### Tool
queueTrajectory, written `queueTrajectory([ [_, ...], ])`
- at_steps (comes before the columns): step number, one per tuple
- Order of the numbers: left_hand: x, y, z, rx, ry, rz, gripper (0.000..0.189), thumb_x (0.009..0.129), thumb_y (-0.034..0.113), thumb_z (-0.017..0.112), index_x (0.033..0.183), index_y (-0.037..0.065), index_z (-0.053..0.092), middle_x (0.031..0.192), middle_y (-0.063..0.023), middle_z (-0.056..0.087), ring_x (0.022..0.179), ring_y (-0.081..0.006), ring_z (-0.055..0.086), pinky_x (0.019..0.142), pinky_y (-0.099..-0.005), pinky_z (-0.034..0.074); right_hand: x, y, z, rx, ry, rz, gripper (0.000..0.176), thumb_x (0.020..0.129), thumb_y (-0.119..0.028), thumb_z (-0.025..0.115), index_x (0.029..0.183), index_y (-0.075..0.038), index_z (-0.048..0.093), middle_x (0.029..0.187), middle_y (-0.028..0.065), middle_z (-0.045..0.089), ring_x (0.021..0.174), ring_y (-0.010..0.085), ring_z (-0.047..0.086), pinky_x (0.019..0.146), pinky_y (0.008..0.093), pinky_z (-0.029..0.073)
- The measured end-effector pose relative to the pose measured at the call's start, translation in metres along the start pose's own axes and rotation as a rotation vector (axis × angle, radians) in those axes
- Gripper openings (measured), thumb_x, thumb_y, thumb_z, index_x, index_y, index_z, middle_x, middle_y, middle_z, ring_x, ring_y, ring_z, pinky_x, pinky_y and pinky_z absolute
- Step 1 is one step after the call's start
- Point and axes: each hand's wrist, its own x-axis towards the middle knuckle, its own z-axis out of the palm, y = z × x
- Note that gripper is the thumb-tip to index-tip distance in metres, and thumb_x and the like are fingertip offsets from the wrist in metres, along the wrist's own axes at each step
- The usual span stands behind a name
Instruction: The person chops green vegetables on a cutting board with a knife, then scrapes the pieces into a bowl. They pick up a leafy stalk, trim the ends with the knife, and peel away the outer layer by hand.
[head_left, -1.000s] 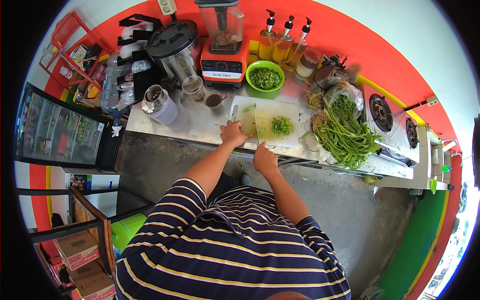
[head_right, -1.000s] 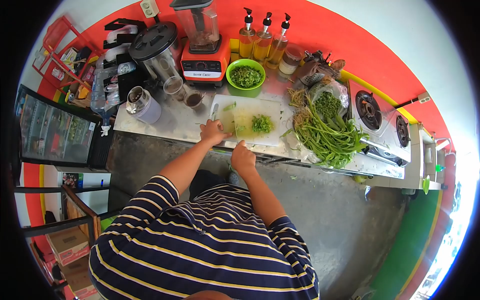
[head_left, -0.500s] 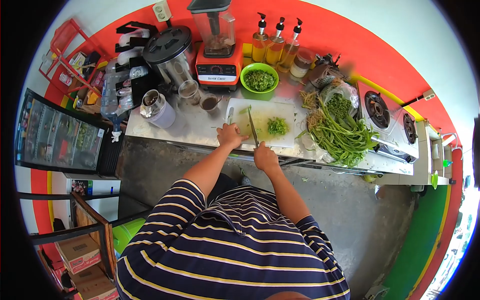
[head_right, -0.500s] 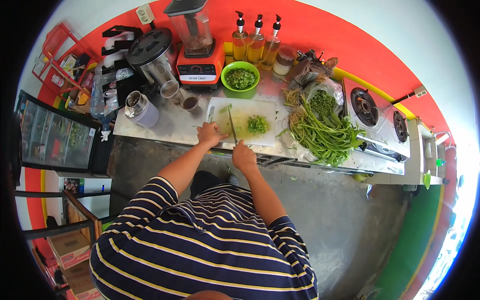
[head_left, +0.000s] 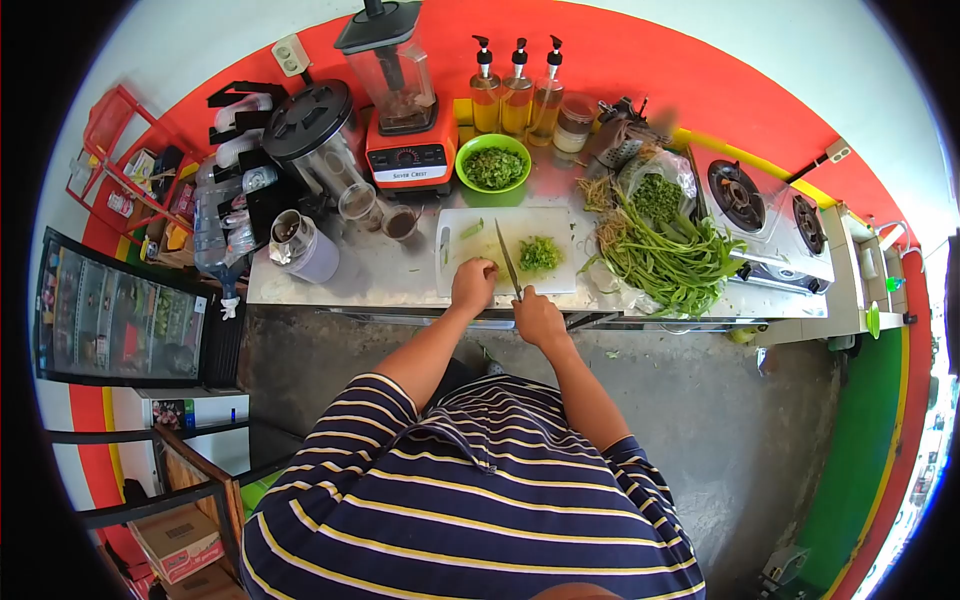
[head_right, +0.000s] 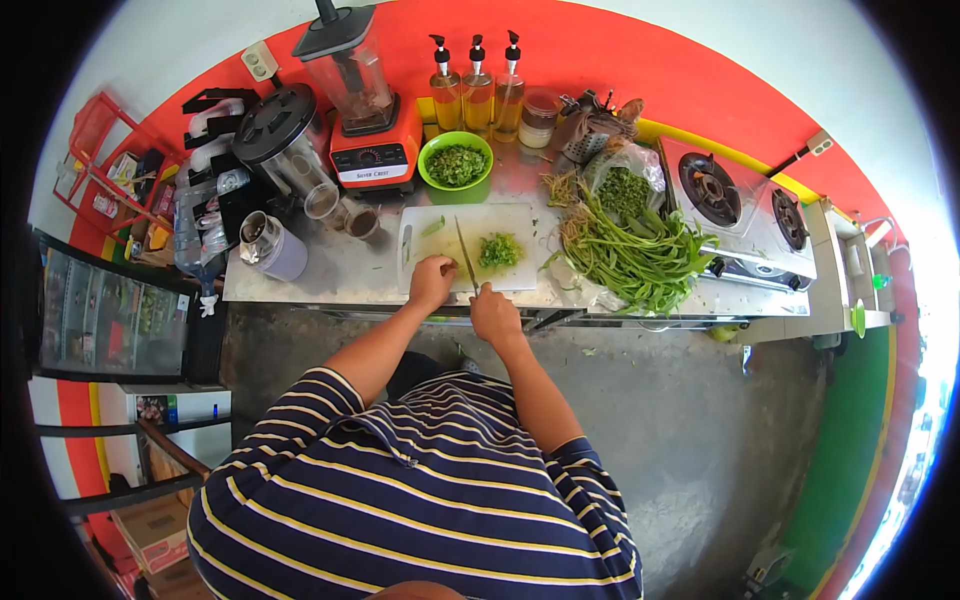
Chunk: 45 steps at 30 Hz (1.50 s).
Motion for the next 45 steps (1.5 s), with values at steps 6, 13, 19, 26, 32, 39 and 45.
queueTrajectory([
  [6, -0.004, -0.027, -0.010, 0.008, 0.091, -0.008, 0.022, 0.073, 0.011, 0.079, 0.092, 0.003, 0.071, 0.091, -0.0150, 0.068, 0.087, -0.0297, 0.066, 0.078, -0.0385, 0.052, 0.004, -0.005, 0.011, -0.080, -0.010, -0.029, 0.038, 0.098, -0.030, 0.054, 0.114, 0.004, 0.052, 0.096, 0.0295, 0.069, 0.091, 0.0442, 0.069, 0.080, 0.0504, 0.056],
  [13, 0.002, -0.022, -0.014, 0.053, -0.003, -0.106, 0.034, 0.063, 0.013, 0.089, 0.088, 0.004, 0.067, 0.084, -0.0103, 0.061, 0.078, -0.0244, 0.061, 0.074, -0.0363, 0.050, 0.006, -0.012, 0.030, -0.158, -0.045, 0.045, 0.032, 0.098, -0.024, 0.052, 0.114, 0.004, 0.052, 0.096, 0.0254, 0.071, 0.092, 0.0396, 0.071, 0.081, 0.0465, 0.057],
  [19, 0.010, -0.031, -0.015, 0.039, -0.059, -0.100, 0.037, 0.062, 0.017, 0.091, 0.088, 0.006, 0.067, 0.080, -0.0081, 0.060, 0.074, -0.0227, 0.059, 0.070, -0.0363, 0.050, 0.022, -0.027, 0.002, -0.231, -0.087, 0.029, 0.026, 0.094, -0.016, 0.050, 0.111, 0.004, 0.052, 0.099, 0.0265, 0.070, 0.095, 0.0411, 0.070, 0.085, 0.0478, 0.056],
  [26, 0.016, -0.028, -0.021, -0.004, -0.178, -0.209, 0.040, 0.061, 0.019, 0.092, 0.089, 0.004, 0.066, 0.082, -0.0102, 0.063, 0.077, -0.0250, 0.063, 0.071, -0.0378, 0.051, 0.012, -0.028, 0.020, -0.275, -0.111, 0.075, 0.028, 0.092, -0.017, 0.052, 0.112, 0.004, 0.053, 0.103, 0.0227, 0.071, 0.096, 0.0359, 0.072, 0.083, 0.0443, 0.057],
  [32, 0.014, -0.036, -0.019, 0.023, -0.139, -0.113, 0.040, 0.061, 0.020, 0.092, 0.087, 0.004, 0.065, 0.080, -0.0096, 0.061, 0.073, -0.0241, 0.061, 0.069, -0.0382, 0.050, 0.019, -0.030, -0.009, -0.269, -0.178, 0.038, 0.031, 0.093, -0.017, 0.051, 0.115, 0.004, 0.051, 0.107, 0.0230, 0.071, 0.100, 0.0371, 0.071, 0.086, 0.0445, 0.056],
  [39, 0.011, -0.035, -0.017, 0.004, -0.121, -0.119, 0.038, 0.061, 0.018, 0.091, 0.085, 0.005, 0.064, 0.079, -0.0084, 0.058, 0.072, -0.0237, 0.058, 0.068, -0.0377, 0.048, 0.023, -0.020, 0.025, -0.175, -0.127, 0.054, 0.028, 0.093, -0.018, 0.049, 0.109, 0.004, 0.051, 0.102, 0.0278, 0.070, 0.095, 0.0431, 0.070, 0.084, 0.0491, 0.056],
  [45, 0.003, -0.035, -0.017, 0.000, -0.068, -0.062, 0.033, 0.064, 0.018, 0.089, 0.085, 0.007, 0.066, 0.081, -0.0081, 0.057, 0.078, -0.0250, 0.056, 0.072, -0.0384, 0.047, 0.013, -0.028, 0.004, -0.248, -0.198, 0.029, 0.031, 0.091, -0.017, 0.052, 0.114, 0.005, 0.049, 0.102, 0.0260, 0.070, 0.096, 0.0379, 0.071, 0.083, 0.0457, 0.057],
])
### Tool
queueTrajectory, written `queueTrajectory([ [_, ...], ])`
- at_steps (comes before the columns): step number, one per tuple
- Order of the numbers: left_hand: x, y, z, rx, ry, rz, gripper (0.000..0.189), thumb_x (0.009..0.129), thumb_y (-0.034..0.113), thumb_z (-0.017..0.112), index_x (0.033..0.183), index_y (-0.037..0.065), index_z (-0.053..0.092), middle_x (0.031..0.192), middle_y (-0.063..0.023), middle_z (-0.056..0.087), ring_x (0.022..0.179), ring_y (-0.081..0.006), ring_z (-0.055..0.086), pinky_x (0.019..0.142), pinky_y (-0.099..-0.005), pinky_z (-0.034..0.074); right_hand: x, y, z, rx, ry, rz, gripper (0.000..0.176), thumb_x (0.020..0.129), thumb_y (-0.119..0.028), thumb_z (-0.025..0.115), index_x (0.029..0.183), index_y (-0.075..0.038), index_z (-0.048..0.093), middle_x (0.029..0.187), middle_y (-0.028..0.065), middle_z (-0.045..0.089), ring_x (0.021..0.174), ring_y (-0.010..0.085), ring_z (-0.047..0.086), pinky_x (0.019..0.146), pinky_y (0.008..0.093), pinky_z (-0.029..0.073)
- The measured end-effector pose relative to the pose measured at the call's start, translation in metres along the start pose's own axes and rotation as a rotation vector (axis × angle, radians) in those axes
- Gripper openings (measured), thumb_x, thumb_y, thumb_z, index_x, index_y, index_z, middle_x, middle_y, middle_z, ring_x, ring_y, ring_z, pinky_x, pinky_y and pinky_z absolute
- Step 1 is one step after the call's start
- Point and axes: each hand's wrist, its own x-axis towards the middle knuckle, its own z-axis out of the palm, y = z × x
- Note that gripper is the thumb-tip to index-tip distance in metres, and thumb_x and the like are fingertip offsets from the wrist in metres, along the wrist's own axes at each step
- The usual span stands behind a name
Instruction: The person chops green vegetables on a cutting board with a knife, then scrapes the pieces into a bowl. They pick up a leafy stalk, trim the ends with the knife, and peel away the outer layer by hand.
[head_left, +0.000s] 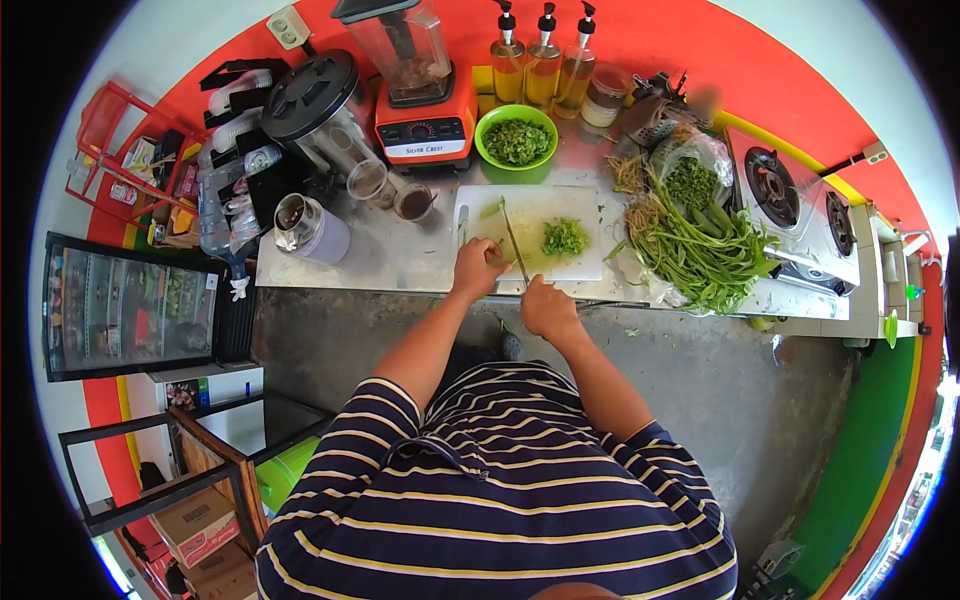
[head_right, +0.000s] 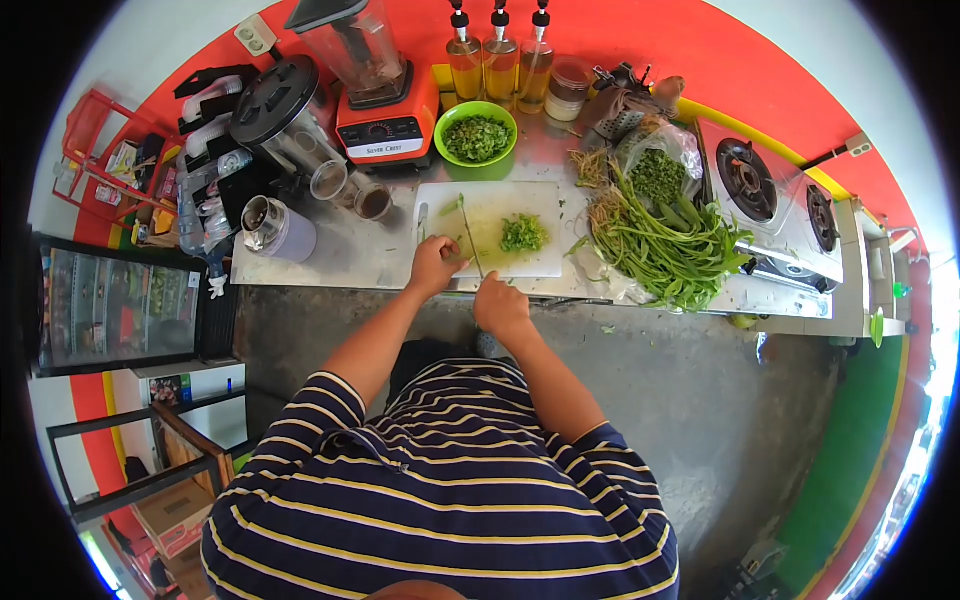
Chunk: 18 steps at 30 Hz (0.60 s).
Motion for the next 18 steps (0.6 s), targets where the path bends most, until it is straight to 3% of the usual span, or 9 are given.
queueTrajectory([
  [7, -0.020, 0.010, 0.000, 0.095, 0.120, 0.219, 0.012, 0.076, 0.016, 0.077, 0.085, 0.009, 0.072, 0.086, -0.0069, 0.060, 0.089, -0.0277, 0.055, 0.082, -0.0406, 0.043, 0.011, -0.003, 0.008, 0.053, 0.057, 0.014, 0.031, 0.092, -0.017, 0.051, 0.113, 0.005, 0.049, 0.100, 0.0269, 0.070, 0.094, 0.0399, 0.071, 0.082, 0.0462, 0.057],
  [9, -0.024, 0.012, 0.001, 0.066, 0.122, 0.223, 0.011, 0.077, 0.015, 0.076, 0.086, 0.009, 0.072, 0.087, -0.0062, 0.061, 0.089, -0.0279, 0.055, 0.082, -0.0406, 0.043, 0.003, -0.004, 0.002, 0.076, 0.071, -0.025, 0.029, 0.092, -0.016, 0.049, 0.109, 0.007, 0.049, 0.095, 0.0307, 0.069, 0.089, 0.0444, 0.071, 0.079, 0.0499, 0.057],
  [14, -0.028, 0.011, 0.007, 0.060, 0.155, 0.222, 0.012, 0.080, 0.016, 0.074, 0.088, 0.009, 0.072, 0.087, -0.0044, 0.061, 0.090, -0.0274, 0.055, 0.082, -0.0411, 0.040, 0.006, -0.010, 0.031, 0.072, 0.074, -0.007, 0.028, 0.092, -0.016, 0.049, 0.108, 0.007, 0.050, 0.096, 0.0300, 0.069, 0.090, 0.0428, 0.071, 0.079, 0.0493, 0.057],
  [18, -0.029, 0.013, 0.006, 0.088, 0.159, 0.224, 0.011, 0.082, 0.016, 0.072, 0.090, 0.009, 0.071, 0.088, -0.0038, 0.061, 0.091, -0.0265, 0.055, 0.081, -0.0410, 0.038, 0.015, -0.009, 0.008, 0.057, 0.071, -0.031, 0.027, 0.092, -0.015, 0.048, 0.109, 0.007, 0.049, 0.099, 0.0304, 0.069, 0.093, 0.0429, 0.071, 0.082, 0.0493, 0.057],
])
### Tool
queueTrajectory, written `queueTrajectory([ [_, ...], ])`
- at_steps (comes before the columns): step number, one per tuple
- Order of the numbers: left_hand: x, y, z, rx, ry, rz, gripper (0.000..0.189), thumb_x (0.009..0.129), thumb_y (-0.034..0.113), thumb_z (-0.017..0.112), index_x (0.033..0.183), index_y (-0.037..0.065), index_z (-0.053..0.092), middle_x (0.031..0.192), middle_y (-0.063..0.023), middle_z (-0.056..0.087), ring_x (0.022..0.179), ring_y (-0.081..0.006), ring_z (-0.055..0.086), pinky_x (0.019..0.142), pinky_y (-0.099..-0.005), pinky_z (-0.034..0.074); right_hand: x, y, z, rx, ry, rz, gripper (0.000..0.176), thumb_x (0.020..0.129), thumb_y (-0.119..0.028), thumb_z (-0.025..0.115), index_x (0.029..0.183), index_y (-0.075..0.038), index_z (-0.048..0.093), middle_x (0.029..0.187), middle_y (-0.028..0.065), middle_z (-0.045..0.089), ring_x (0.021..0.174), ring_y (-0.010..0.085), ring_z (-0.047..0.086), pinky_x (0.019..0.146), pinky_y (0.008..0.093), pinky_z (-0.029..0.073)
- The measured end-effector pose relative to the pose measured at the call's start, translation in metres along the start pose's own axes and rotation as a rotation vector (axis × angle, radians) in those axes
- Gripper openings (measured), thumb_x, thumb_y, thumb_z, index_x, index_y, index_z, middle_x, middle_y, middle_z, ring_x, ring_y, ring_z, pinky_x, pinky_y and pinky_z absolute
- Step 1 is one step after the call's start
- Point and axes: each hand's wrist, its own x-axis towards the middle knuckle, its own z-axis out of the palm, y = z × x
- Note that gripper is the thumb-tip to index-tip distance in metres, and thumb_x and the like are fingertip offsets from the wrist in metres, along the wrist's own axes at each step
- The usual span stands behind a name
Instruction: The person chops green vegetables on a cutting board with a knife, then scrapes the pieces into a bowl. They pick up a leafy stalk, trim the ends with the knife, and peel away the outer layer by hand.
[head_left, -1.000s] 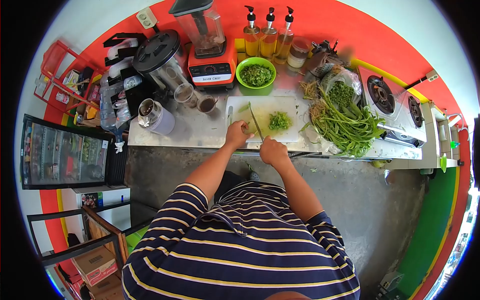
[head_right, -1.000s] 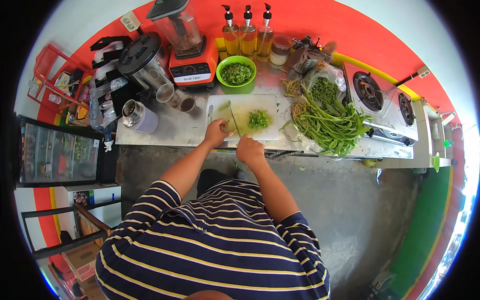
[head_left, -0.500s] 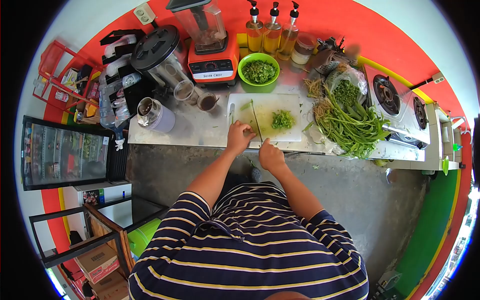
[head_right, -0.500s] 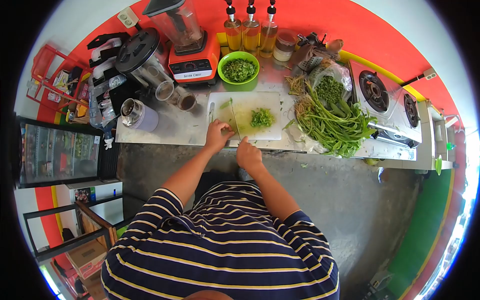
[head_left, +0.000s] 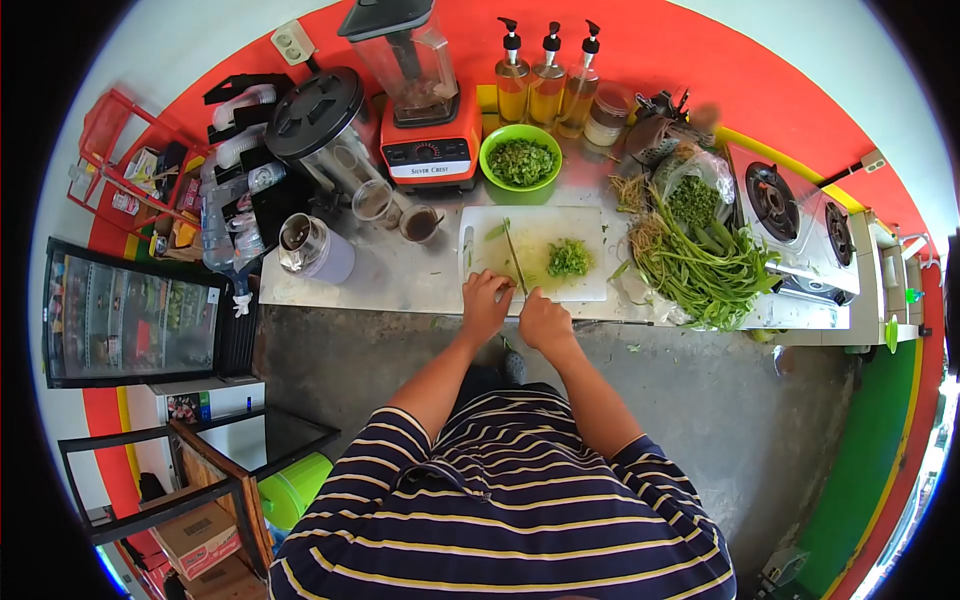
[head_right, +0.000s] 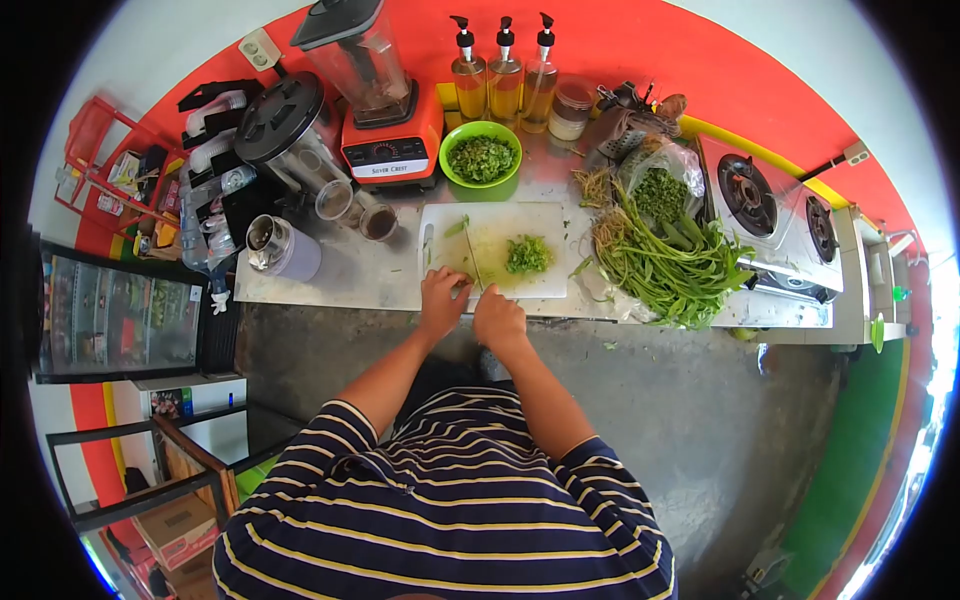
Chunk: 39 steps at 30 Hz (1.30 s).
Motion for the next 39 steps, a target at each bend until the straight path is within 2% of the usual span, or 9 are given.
queueTrajectory([
  [17, -0.004, -0.001, 0.002, 0.041, -0.012, -0.008, 0.013, 0.087, 0.017, 0.067, 0.097, 0.009, 0.071, 0.094, -0.0051, 0.059, 0.094, -0.0294, 0.052, 0.082, -0.0426, 0.037, -0.014, -0.012, 0.014, 0.015, -0.026, 0.086, 0.027, 0.092, -0.015, 0.050, 0.110, 0.005, 0.049, 0.100, 0.0308, 0.068, 0.096, 0.0445, 0.069, 0.085, 0.0495, 0.056],
  [24, -0.002, -0.005, 0.003, 0.040, 0.018, -0.006, 0.013, 0.085, 0.014, 0.068, 0.097, 0.009, 0.072, 0.092, -0.0066, 0.062, 0.093, -0.0297, 0.056, 0.080, -0.0433, 0.040, 0.011, 0.007, 0.021, 0.067, 0.094, 0.058, 0.026, 0.093, -0.017, 0.053, 0.109, 0.004, 0.049, 0.096, 0.0314, 0.068, 0.091, 0.0458, 0.069, 0.081, 0.0519, 0.056],
  [27, 0.002, -0.027, 0.006, -0.137, 0.080, -0.004, 0.011, 0.090, 0.013, 0.064, 0.096, 0.006, 0.070, 0.087, -0.0096, 0.060, 0.086, -0.0314, 0.056, 0.077, -0.0426, 0.043, 0.006, 0.021, 0.015, 0.171, 0.154, 0.030, 0.033, 0.094, -0.022, 0.056, 0.111, 0.006, 0.049, 0.093, 0.0326, 0.067, 0.089, 0.0486, 0.067, 0.080, 0.0525, 0.055],
  [29, 0.009, -0.023, -0.007, -0.344, 0.234, -0.245, 0.010, 0.092, 0.010, 0.062, 0.095, 0.003, 0.068, 0.083, -0.0117, 0.060, 0.079, -0.0302, 0.058, 0.073, -0.0402, 0.046, 0.000, 0.033, -0.004, 0.262, 0.085, -0.070, 0.036, 0.094, -0.027, 0.057, 0.114, 0.004, 0.053, 0.095, 0.0307, 0.068, 0.092, 0.0485, 0.066, 0.083, 0.0542, 0.052],
  [30, 0.012, -0.025, -0.011, -0.346, 0.241, -0.247, 0.010, 0.092, 0.010, 0.062, 0.095, 0.003, 0.068, 0.083, -0.0117, 0.060, 0.079, -0.0302, 0.058, 0.073, -0.0402, 0.046, -0.003, 0.039, -0.008, 0.255, 0.084, -0.075, 0.036, 0.094, -0.027, 0.057, 0.114, 0.004, 0.053, 0.095, 0.0307, 0.068, 0.092, 0.0485, 0.066, 0.083, 0.0542, 0.052],
  [32, 0.022, -0.029, -0.020, -0.262, 0.214, -0.224, 0.009, 0.093, 0.009, 0.062, 0.095, 0.002, 0.067, 0.086, -0.0126, 0.060, 0.077, -0.0280, 0.058, 0.071, -0.0385, 0.047, -0.008, 0.051, -0.019, 0.296, 0.084, -0.141, 0.040, 0.092, -0.032, 0.064, 0.113, 0.001, 0.058, 0.098, 0.0280, 0.068, 0.095, 0.0469, 0.064, 0.084, 0.0522, 0.051],
  [34, 0.034, -0.031, -0.021, -0.196, 0.214, -0.217, 0.009, 0.091, 0.007, 0.064, 0.099, 0.004, 0.067, 0.092, -0.0124, 0.060, 0.084, -0.0302, 0.058, 0.078, -0.0400, 0.047, -0.011, 0.066, -0.020, 0.320, 0.097, -0.195, 0.042, 0.090, -0.035, 0.067, 0.111, 0.001, 0.062, 0.100, 0.0268, 0.069, 0.097, 0.0454, 0.064, 0.085, 0.0506, 0.050],
  [36, 0.043, -0.028, -0.022, 0.012, 0.359, -0.106, 0.014, 0.087, 0.005, 0.067, 0.101, 0.005, 0.066, 0.098, -0.0113, 0.061, 0.093, -0.0325, 0.057, 0.086, -0.0426, 0.045, -0.014, 0.080, -0.015, 0.350, 0.107, -0.250, 0.044, 0.088, -0.037, 0.070, 0.110, 0.001, 0.065, 0.101, 0.0256, 0.069, 0.098, 0.0440, 0.064, 0.085, 0.0490, 0.050],
  [39, 0.051, -0.034, -0.019, 0.197, 0.337, -0.099, 0.018, 0.084, 0.005, 0.070, 0.101, 0.007, 0.066, 0.101, -0.0097, 0.063, 0.100, -0.0337, 0.056, 0.091, -0.0442, 0.043, -0.024, 0.091, -0.013, 0.397, -0.011, -0.240, 0.041, 0.084, -0.038, 0.074, 0.100, 0.000, 0.070, 0.092, 0.0231, 0.069, 0.084, 0.0380, 0.065, 0.078, 0.0432, 0.049],
])
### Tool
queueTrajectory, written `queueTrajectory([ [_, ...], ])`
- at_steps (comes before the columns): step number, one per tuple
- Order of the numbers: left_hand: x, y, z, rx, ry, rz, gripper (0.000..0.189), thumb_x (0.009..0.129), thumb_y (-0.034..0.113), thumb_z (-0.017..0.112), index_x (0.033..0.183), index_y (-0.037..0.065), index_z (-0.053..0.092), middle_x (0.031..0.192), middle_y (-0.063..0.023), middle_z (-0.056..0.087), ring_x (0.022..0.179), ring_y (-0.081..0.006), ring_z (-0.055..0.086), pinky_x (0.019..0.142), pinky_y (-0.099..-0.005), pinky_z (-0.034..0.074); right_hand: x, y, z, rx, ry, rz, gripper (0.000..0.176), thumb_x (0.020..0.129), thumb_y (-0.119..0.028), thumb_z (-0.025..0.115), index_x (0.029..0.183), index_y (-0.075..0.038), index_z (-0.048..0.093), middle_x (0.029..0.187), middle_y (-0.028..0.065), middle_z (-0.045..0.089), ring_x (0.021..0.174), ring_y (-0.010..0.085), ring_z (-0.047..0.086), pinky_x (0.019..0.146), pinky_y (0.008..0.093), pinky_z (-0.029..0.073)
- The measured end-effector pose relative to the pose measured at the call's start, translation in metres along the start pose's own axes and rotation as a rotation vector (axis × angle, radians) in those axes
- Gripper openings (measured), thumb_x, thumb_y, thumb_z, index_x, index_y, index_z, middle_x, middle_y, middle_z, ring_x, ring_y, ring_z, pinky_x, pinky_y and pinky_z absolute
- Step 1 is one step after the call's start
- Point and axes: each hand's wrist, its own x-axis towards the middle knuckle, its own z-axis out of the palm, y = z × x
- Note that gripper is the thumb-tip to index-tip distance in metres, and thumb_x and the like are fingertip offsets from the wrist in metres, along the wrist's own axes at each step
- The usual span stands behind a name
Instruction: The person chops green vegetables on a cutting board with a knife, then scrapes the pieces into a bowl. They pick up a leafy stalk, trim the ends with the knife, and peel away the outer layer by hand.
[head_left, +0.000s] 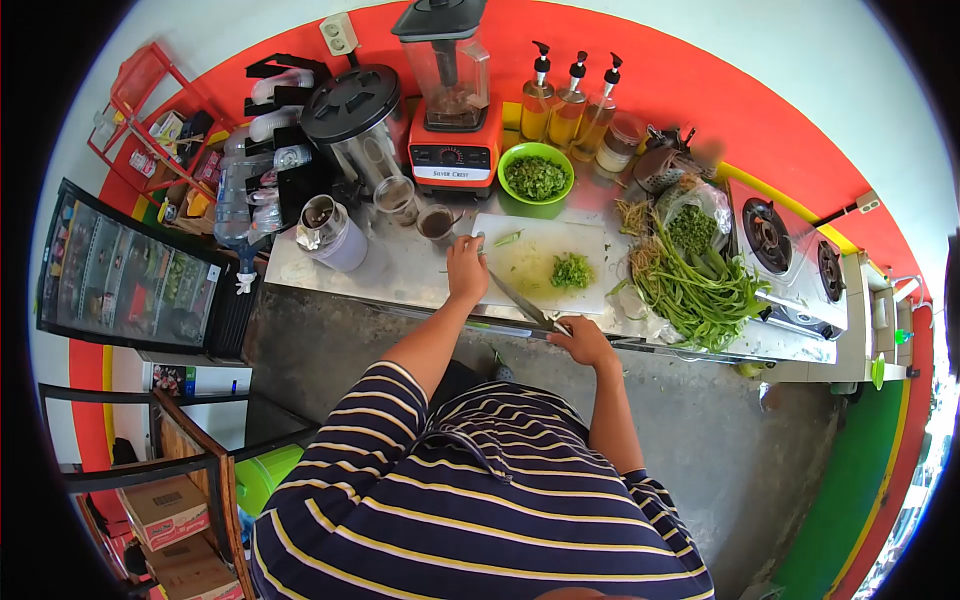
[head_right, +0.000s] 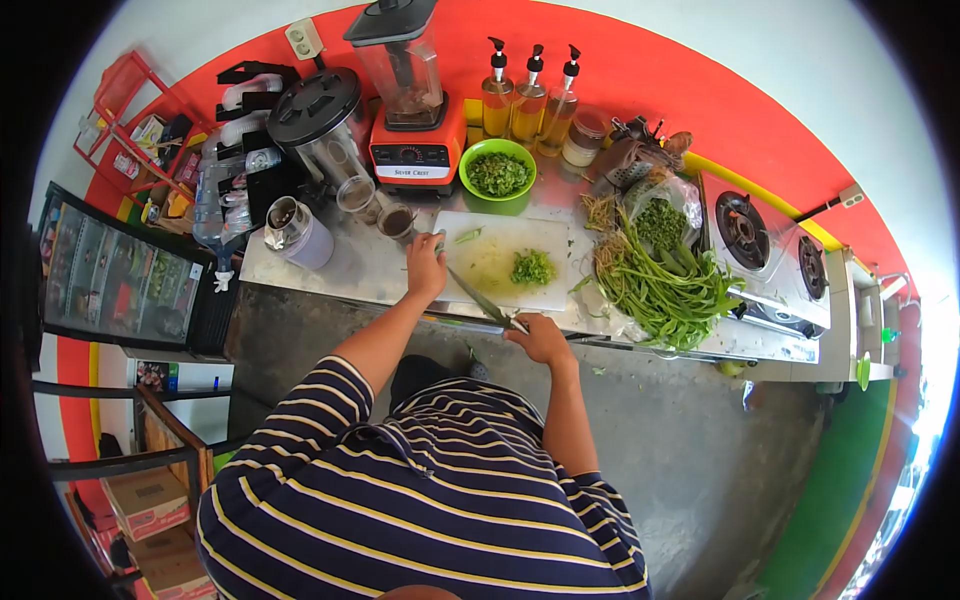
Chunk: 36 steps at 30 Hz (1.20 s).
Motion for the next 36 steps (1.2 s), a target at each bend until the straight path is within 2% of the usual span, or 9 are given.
queueTrajectory([
  [4, 0.001, -0.012, 0.005, 0.008, -0.179, -0.086, 0.017, 0.084, 0.007, 0.072, 0.099, 0.008, 0.066, 0.101, -0.0099, 0.064, 0.097, -0.0329, 0.056, 0.089, -0.0438, 0.043, -0.009, 0.009, 0.004, 0.010, 0.083, -0.039, 0.038, 0.084, -0.036, 0.074, 0.099, -0.001, 0.071, 0.089, 0.0219, 0.069, 0.081, 0.0378, 0.064, 0.076, 0.0426, 0.049],
  [6, 0.002, -0.014, 0.008, -0.006, -0.247, -0.155, 0.016, 0.083, 0.009, 0.073, 0.097, 0.008, 0.067, 0.096, -0.0108, 0.065, 0.094, -0.0326, 0.057, 0.089, -0.0427, 0.043, -0.012, 0.010, 0.001, 0.050, 0.121, 0.141, 0.040, 0.083, -0.034, 0.074, 0.107, -0.001, 0.071, 0.101, 0.0251, 0.070, 0.096, 0.0441, 0.065, 0.085, 0.0450, 0.051],
  [10, -0.012, -0.009, 0.006, -0.045, -0.150, -0.109, 0.011, 0.085, 0.009, 0.072, 0.094, 0.006, 0.066, 0.089, -0.0110, 0.065, 0.090, -0.0317, 0.057, 0.087, -0.0438, 0.043, -0.011, 0.019, 0.004, 0.033, 0.353, 0.135, 0.036, 0.085, -0.030, 0.071, 0.104, 0.001, 0.071, 0.098, 0.0276, 0.069, 0.096, 0.0446, 0.065, 0.083, 0.0496, 0.050],
  [11, -0.018, -0.008, 0.004, -0.109, -0.108, -0.115, 0.009, 0.086, 0.007, 0.071, 0.091, 0.005, 0.065, 0.085, -0.0106, 0.064, 0.083, -0.0289, 0.058, 0.082, -0.0411, 0.044, -0.010, 0.021, 0.003, 0.040, 0.362, 0.140, 0.036, 0.085, -0.030, 0.071, 0.104, 0.001, 0.071, 0.098, 0.0276, 0.069, 0.096, 0.0446, 0.065, 0.083, 0.0496, 0.050],
  [15, -0.040, -0.013, -0.017, -0.304, -0.147, -0.218, 0.006, 0.089, 0.004, 0.066, 0.091, 0.001, 0.061, 0.080, -0.0085, 0.063, 0.076, -0.0209, 0.057, 0.073, -0.0342, 0.047, 0.003, -0.003, -0.003, 0.110, 0.273, 0.100, 0.036, 0.086, -0.030, 0.070, 0.100, 0.003, 0.070, 0.092, 0.0277, 0.069, 0.090, 0.0446, 0.066, 0.078, 0.0481, 0.050],
  [18, -0.046, -0.015, -0.037, -0.393, -0.136, -0.295, 0.006, 0.091, 0.005, 0.064, 0.094, 0.000, 0.060, 0.081, -0.0067, 0.063, 0.077, -0.0172, 0.056, 0.074, -0.0318, 0.047, 0.012, -0.006, 0.008, 0.093, 0.191, 0.033, 0.036, 0.087, -0.031, 0.069, 0.098, 0.003, 0.070, 0.088, 0.0271, 0.068, 0.085, 0.0439, 0.066, 0.074, 0.0467, 0.051],
  [24, -0.038, -0.013, -0.058, -0.407, -0.135, -0.294, 0.007, 0.092, 0.007, 0.064, 0.094, 0.001, 0.060, 0.082, -0.0076, 0.063, 0.072, -0.0190, 0.055, 0.070, -0.0334, 0.047, 0.017, 0.001, 0.008, 0.167, 0.146, 0.131, 0.037, 0.087, -0.034, 0.068, 0.093, 0.003, 0.069, 0.085, 0.0269, 0.067, 0.084, 0.0447, 0.065, 0.073, 0.0484, 0.049],
  [28, -0.043, -0.006, -0.051, -0.457, -0.201, -0.202, 0.007, 0.091, 0.005, 0.065, 0.094, 0.001, 0.060, 0.083, -0.0064, 0.064, 0.074, -0.0175, 0.055, 0.071, -0.0324, 0.047, 0.019, -0.001, 0.007, 0.067, 0.307, 0.091, 0.036, 0.091, -0.030, 0.065, 0.091, 0.005, 0.065, 0.084, 0.0287, 0.066, 0.084, 0.0473, 0.064, 0.073, 0.0509, 0.049],
  [36, -0.043, 0.005, -0.030, -0.501, -0.375, -0.292, 0.011, 0.088, 0.002, 0.068, 0.095, 0.001, 0.060, 0.085, -0.0070, 0.065, 0.078, -0.0169, 0.060, 0.073, -0.0308, 0.049, 0.023, -0.009, 0.010, 0.217, 0.298, 0.117, 0.035, 0.095, -0.028, 0.060, 0.093, 0.007, 0.057, 0.083, 0.0334, 0.064, 0.084, 0.0519, 0.061, 0.075, 0.0557, 0.047],
])
